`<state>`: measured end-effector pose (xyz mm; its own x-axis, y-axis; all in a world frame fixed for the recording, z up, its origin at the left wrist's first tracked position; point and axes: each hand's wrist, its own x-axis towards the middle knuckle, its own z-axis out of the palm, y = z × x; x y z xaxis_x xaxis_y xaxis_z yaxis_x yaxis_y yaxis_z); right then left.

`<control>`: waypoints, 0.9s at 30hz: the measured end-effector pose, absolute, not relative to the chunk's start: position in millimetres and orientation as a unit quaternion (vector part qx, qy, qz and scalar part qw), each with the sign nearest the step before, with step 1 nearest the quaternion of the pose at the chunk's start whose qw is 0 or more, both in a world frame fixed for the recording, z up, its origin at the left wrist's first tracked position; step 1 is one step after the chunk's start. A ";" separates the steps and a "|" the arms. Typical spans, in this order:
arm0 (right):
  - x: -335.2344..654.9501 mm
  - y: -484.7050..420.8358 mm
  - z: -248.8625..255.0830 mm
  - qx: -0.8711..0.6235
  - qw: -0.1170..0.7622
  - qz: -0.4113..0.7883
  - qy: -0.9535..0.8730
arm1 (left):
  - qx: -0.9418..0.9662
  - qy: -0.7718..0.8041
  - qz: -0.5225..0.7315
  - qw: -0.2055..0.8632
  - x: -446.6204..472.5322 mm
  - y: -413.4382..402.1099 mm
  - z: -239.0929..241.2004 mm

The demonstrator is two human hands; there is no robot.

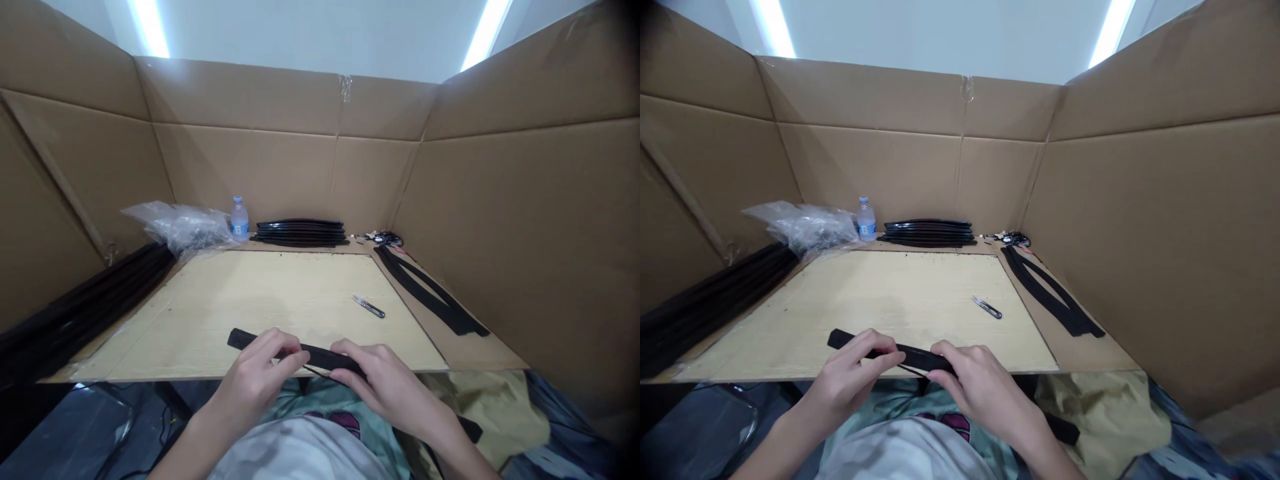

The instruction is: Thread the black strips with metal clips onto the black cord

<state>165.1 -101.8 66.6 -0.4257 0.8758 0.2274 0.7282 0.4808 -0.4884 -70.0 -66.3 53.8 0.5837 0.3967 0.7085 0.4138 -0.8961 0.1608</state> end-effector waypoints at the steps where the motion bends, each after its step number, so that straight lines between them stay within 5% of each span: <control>1: 165.2 -102.4 67.0 -0.485 0.230 0.166 -0.827 | -0.890 -0.227 -0.395 0.027 -69.2 -67.1 54.5; 7: 166.2 -104.1 71.5 -0.491 0.209 0.207 -0.820 | -0.889 -0.219 -0.392 0.090 -66.5 -69.0 61.7; 27: 157.0 -105.8 77.3 -0.476 0.206 0.263 -0.814 | -0.890 -0.235 -0.387 0.056 -57.9 -80.2 58.3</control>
